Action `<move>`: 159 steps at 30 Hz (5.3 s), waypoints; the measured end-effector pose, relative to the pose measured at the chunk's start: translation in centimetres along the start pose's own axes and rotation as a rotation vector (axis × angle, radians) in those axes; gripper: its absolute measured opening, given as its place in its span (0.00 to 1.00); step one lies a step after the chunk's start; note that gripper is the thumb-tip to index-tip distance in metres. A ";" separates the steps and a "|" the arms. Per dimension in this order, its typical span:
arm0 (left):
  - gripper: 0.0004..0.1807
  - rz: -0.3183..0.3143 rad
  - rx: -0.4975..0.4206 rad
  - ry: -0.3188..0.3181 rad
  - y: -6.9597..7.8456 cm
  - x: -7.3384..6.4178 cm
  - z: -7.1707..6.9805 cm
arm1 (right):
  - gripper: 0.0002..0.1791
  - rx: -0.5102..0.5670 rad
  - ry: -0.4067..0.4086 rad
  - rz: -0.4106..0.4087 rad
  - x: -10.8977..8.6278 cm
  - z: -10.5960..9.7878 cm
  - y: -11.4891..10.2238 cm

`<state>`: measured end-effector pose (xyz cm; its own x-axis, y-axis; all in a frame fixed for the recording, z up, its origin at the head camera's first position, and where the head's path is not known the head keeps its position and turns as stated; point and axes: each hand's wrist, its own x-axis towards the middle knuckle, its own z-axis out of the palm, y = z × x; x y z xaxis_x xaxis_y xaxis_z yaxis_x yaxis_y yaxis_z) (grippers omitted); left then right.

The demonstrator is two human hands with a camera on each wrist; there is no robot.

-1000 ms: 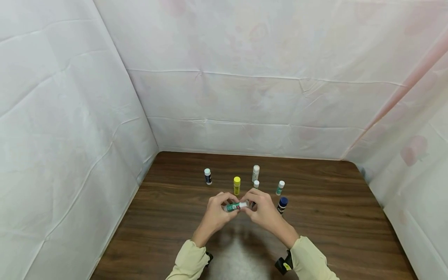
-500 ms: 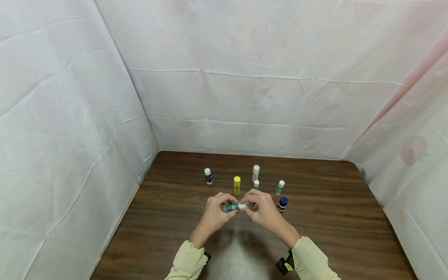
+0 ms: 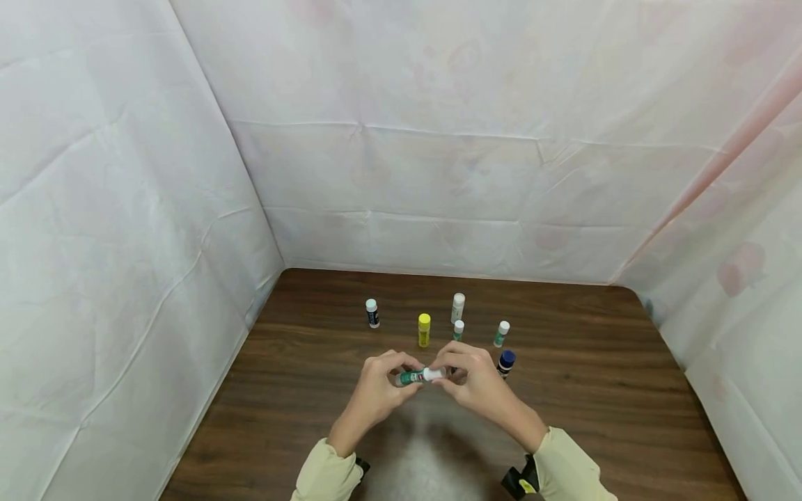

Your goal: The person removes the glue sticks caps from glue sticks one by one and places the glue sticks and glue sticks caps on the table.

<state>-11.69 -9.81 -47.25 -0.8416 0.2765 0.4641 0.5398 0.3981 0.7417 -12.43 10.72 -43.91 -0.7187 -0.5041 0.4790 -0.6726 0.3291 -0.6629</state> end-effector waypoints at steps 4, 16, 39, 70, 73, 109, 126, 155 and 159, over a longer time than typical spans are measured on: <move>0.13 0.004 -0.009 -0.009 1.0 0.0 -0.6 | 0.11 -0.004 -0.011 -0.019 -0.1 -0.5 -1.0; 0.16 0.040 -0.050 -0.014 2.8 -0.7 -1.7 | 0.16 0.015 0.034 -0.153 -0.3 -1.4 -3.1; 0.14 -0.133 -0.140 0.193 3.4 -1.4 -4.2 | 0.21 -0.085 0.076 -0.106 -3.3 -4.9 -2.4; 0.16 -0.360 -0.293 0.376 -2.8 -1.0 -4.4 | 0.21 -0.212 0.115 0.078 -9.0 -7.4 2.5; 0.16 -0.380 -0.280 0.373 -3.4 -1.0 -4.4 | 0.21 -0.211 0.099 0.112 -9.3 -7.4 2.9; 0.16 -0.508 -0.226 0.433 -14.0 0.7 -1.3 | 0.11 -0.265 -0.139 0.578 -16.7 -7.9 9.2; 0.15 -0.507 -0.205 0.428 -15.4 0.3 0.0 | 0.12 -0.340 -0.099 0.617 -18.3 -6.5 10.9; 0.27 -0.518 -0.182 0.407 -13.1 -1.5 -0.4 | 0.13 -0.364 -0.096 0.754 -17.3 -7.9 8.8; 0.27 -0.502 -0.177 0.430 -12.4 -1.6 -0.6 | 0.17 -0.396 -0.034 0.684 -17.1 -8.0 8.4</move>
<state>-17.01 -15.73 -56.89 -0.9421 -0.2908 0.1669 0.1011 0.2281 0.9684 -7.16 28.54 -53.03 -0.9939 -0.1089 0.0172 -0.1005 0.8314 -0.5465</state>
